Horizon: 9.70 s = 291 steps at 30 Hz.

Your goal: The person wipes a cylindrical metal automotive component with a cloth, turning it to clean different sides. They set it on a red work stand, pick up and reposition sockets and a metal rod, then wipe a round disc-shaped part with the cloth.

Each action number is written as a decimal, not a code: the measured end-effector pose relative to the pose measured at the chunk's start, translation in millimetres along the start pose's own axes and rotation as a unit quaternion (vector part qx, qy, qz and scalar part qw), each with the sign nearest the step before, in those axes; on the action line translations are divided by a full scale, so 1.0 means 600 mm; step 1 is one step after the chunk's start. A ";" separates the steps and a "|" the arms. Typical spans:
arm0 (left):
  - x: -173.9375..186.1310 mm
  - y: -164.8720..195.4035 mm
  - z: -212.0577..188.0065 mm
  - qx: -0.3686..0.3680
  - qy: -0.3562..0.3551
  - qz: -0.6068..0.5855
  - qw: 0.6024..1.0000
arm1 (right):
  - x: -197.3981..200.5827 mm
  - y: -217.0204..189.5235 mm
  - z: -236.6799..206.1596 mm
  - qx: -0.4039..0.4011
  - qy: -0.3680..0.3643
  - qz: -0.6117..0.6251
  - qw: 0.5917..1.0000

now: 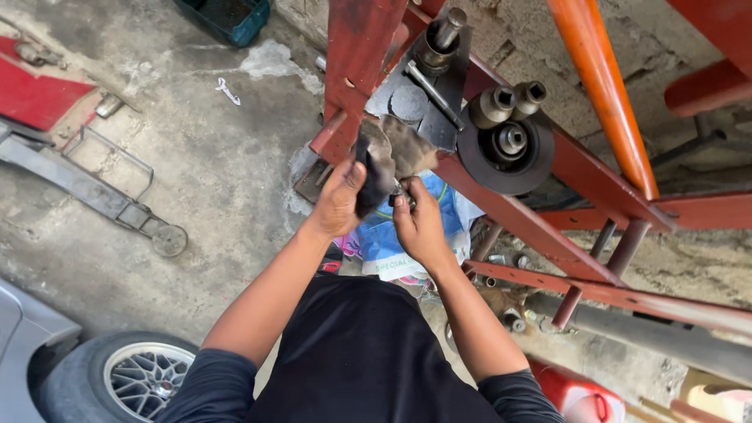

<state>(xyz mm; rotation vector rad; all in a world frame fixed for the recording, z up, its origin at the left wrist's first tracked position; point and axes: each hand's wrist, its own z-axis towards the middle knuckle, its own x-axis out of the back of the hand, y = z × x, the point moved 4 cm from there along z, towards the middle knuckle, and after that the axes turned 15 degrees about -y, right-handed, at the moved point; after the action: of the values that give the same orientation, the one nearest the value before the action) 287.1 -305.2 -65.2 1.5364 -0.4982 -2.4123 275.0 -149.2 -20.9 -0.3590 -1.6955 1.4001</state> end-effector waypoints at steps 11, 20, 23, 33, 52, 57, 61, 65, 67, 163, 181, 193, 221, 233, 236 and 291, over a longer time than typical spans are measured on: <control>-0.042 0.008 0.040 0.075 0.127 0.112 0.983 | -0.044 -0.033 -0.018 -0.075 -0.006 -0.172 0.982; -0.057 0.010 0.028 0.050 -0.043 0.042 0.997 | -0.107 0.081 -0.062 -0.082 0.029 0.565 0.821; -0.059 0.003 0.029 0.079 0.051 -0.028 0.995 | -0.115 0.079 -0.067 -0.053 0.024 0.593 0.803; -0.070 0.077 0.025 -0.095 0.069 0.696 0.708 | -0.074 -0.027 -0.053 -0.124 0.102 -0.067 0.985; 0.023 -0.008 -0.011 0.160 0.099 -0.168 0.968 | -0.060 0.069 -0.099 0.093 0.092 0.467 0.875; -0.067 -0.034 -0.001 0.142 0.015 -0.032 0.989 | -0.056 0.032 -0.090 -0.006 0.104 0.064 0.992; -0.069 -0.018 0.008 0.053 0.012 0.250 0.967 | -0.054 -0.031 -0.083 0.039 0.014 -0.147 0.988; -0.041 0.020 0.021 0.006 0.049 -0.076 0.996 | -0.015 -0.056 -0.117 0.032 -0.150 -0.019 0.988; -0.030 0.041 0.038 0.013 0.045 -0.176 0.983 | 0.026 -0.046 -0.124 0.063 -0.047 0.127 0.989; 0.044 -0.215 -0.057 0.241 0.235 -0.182 0.924 | 0.002 0.268 -0.155 -0.128 0.219 0.620 0.743; 0.035 -0.238 -0.174 0.107 0.465 -0.117 0.871 | 0.274 0.315 0.051 -0.097 0.149 -0.390 0.903; 0.005 -0.254 -0.202 0.026 0.432 -0.182 0.883 | 0.200 0.210 0.148 0.083 0.024 -0.263 0.961; 0.025 -0.241 0.025 0.042 0.217 0.157 0.963 | 0.115 0.081 -0.085 0.052 -0.052 -0.186 0.980; -0.042 -0.215 0.084 -0.079 0.411 0.101 0.903 | 0.099 0.149 -0.133 0.008 -0.012 -0.322 0.947; -0.043 -0.204 0.088 -0.030 0.369 0.162 0.915 | 0.104 0.171 -0.129 -0.047 -0.096 -0.203 0.973; -0.111 -0.235 0.133 0.123 0.218 0.226 0.941 | 0.130 0.177 -0.134 -0.095 -0.120 0.462 0.874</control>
<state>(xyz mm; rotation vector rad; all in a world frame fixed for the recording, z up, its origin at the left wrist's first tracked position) 239.9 -138.7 -36.6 1.7516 -0.9570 -1.6549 260.4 -9.2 -84.3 -1.2828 -1.9617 2.0018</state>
